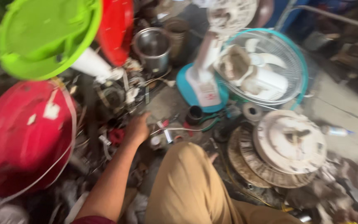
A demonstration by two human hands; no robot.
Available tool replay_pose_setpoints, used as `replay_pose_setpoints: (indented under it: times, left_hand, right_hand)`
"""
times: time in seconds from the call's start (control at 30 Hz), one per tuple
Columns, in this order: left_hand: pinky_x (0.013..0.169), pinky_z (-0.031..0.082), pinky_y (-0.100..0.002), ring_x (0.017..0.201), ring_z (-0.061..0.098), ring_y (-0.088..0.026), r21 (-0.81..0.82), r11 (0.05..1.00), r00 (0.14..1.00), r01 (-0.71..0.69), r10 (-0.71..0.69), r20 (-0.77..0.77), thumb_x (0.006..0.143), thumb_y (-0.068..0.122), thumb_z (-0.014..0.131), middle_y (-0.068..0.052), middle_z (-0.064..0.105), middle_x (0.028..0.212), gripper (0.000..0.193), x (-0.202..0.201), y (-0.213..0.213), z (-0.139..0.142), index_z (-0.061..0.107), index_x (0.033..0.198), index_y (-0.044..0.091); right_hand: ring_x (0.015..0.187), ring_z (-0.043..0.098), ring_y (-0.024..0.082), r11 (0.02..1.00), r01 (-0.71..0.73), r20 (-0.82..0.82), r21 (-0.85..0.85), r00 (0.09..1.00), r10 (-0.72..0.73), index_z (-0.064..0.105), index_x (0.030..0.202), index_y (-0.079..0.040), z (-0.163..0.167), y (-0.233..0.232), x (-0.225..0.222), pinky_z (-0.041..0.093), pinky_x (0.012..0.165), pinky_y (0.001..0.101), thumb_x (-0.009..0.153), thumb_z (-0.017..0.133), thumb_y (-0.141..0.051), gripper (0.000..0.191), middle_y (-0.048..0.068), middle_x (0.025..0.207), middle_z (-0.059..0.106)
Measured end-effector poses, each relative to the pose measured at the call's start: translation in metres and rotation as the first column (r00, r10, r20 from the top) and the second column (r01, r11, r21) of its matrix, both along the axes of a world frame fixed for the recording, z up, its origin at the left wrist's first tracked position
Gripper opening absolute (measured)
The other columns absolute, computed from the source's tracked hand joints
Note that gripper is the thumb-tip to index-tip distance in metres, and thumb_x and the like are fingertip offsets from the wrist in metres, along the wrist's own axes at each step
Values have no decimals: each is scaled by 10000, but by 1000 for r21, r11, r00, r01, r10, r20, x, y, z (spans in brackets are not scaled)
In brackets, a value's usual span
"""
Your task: The person sits on the floor and repairs a disassembled electric fan motor. They use a screwdriver to adjust internal components, wipe the motor housing with a cloth, and connect wires to a power strip to test the motor.
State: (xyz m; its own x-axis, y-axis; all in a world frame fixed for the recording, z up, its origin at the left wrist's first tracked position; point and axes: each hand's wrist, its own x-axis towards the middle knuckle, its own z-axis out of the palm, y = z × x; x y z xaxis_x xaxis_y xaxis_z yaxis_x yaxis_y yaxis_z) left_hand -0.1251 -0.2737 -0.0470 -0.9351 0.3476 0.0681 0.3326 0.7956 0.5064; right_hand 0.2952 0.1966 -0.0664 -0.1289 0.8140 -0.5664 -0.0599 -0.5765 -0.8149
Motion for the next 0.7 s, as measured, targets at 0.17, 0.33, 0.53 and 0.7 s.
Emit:
replay_pose_setpoints:
  times: [0.17,0.33,0.53,0.7]
  left_hand:
    - [856,553,-496,1030,699,-360,-271,931,970,244,-229,87,832,437,732,-117,740,1070,277,-15,8,-4,783,973,205]
    - [750,573,-493,890,707,-412,-204,962,983,181,-181,17,913,364,705,-131,758,977,188,-25,10,23,791,1044,260]
    - [729,552,-319,861,761,-228,360,881,943,308,-230,-242,960,171,702,-106,781,993,202,50,20,82,771,1149,152]
    - [804,565,-353,929,739,-241,222,453,496,863,-682,-538,952,158,677,-100,749,1014,213,161,95,65,741,1151,120]
  right_hand:
    - [554,317,52,964,33,-191,-264,978,-86,567,819,-208,-3,-20,22,267,505,232,1018,657,-331,251,-106,624,344]
    - [505,323,93,959,32,-263,-281,959,-110,563,798,-187,-5,-48,18,258,452,278,967,643,-375,266,-84,576,346]
    - [571,464,132,931,-245,81,270,969,232,699,1176,-40,27,-117,-29,361,477,291,948,621,-258,325,42,793,667]
    - [701,628,196,834,-552,-229,-9,813,536,606,1465,-136,45,-212,-54,542,610,322,1035,625,-282,454,135,853,642]
